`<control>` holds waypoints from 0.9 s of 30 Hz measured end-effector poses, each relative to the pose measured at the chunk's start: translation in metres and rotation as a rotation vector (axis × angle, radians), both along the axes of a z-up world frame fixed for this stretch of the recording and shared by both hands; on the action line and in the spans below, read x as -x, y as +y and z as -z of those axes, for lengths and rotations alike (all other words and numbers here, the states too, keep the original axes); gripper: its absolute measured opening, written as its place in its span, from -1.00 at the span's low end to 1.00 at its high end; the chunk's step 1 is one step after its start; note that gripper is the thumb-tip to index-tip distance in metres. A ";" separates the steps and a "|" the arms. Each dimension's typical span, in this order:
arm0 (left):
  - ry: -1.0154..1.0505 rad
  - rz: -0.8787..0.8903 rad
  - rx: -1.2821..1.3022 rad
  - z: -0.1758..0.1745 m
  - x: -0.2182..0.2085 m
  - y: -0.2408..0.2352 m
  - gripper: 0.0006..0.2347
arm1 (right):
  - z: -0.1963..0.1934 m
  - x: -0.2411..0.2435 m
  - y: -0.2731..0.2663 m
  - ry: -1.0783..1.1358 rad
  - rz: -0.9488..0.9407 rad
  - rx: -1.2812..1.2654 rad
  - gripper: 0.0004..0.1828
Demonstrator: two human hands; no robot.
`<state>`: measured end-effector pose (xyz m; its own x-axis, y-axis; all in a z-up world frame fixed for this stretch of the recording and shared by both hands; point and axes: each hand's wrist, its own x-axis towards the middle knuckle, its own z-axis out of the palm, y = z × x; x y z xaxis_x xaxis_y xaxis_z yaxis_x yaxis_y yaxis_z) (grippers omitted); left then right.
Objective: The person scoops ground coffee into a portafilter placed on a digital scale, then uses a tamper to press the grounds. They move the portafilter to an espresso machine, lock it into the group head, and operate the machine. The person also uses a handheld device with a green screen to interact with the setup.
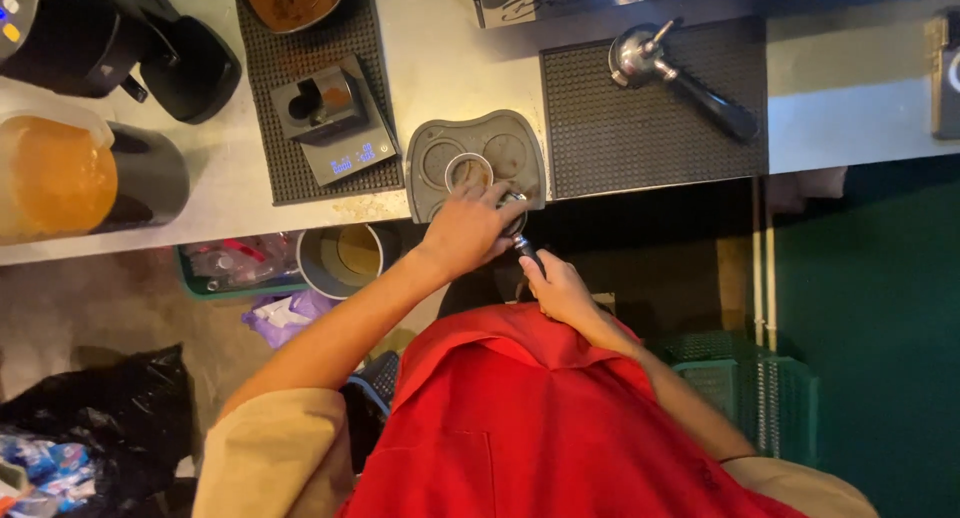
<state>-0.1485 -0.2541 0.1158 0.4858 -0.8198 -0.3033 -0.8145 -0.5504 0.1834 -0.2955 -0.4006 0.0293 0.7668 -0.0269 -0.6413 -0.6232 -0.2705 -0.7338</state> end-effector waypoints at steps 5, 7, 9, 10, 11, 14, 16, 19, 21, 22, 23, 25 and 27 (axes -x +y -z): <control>0.114 -0.077 0.048 -0.008 -0.043 -0.016 -0.44 | -0.011 0.000 0.001 0.028 -0.003 -0.012 -0.58; 0.103 -0.110 0.110 0.024 -0.066 -0.025 -0.45 | -0.010 -0.001 0.003 0.021 0.004 -0.018 -0.59; -0.035 -0.079 0.193 0.082 -0.086 -0.038 -0.45 | -0.010 -0.001 0.002 0.035 0.024 -0.042 -0.61; -0.036 -0.087 0.197 0.075 -0.074 -0.037 -0.45 | -0.016 0.001 0.001 0.035 0.016 -0.037 -0.61; -0.156 -0.016 0.383 0.067 -0.063 -0.036 -0.43 | -0.023 0.002 0.002 0.042 0.017 -0.037 -0.61; -0.220 0.131 0.556 0.036 -0.027 -0.018 -0.41 | -0.054 -0.017 0.000 0.015 -0.037 0.032 -0.65; -0.148 0.183 0.534 0.025 -0.012 0.007 -0.42 | -0.078 -0.033 0.006 -0.005 -0.113 0.095 -0.69; -0.126 -0.133 0.534 0.005 -0.028 0.062 -0.44 | -0.109 -0.072 0.037 0.015 -0.268 0.136 -0.51; 0.123 -0.667 0.782 -0.027 -0.045 0.103 -0.34 | -0.126 -0.109 0.072 -0.083 -0.219 -0.027 -0.50; 0.104 -0.694 0.788 -0.025 -0.042 0.129 -0.34 | -0.126 -0.128 0.095 -0.090 -0.251 -0.028 -0.50; 0.352 -0.893 1.119 -0.023 -0.039 0.154 -0.32 | -0.126 -0.146 0.117 -0.114 -0.238 -0.073 -0.54; 0.581 -1.074 1.477 -0.004 -0.043 0.204 -0.18 | -0.125 -0.191 0.165 -0.154 -0.252 -0.116 -0.58; 0.341 -1.181 1.504 0.031 -0.041 0.255 -0.37 | -0.120 -0.227 0.216 -0.189 -0.377 -0.189 -0.59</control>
<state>-0.1074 0.0011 0.0847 0.9819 0.1856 0.0383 -0.0437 0.0247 0.9987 -0.0686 -0.1851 0.1492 0.8045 0.3802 -0.4563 -0.3578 -0.3030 -0.8833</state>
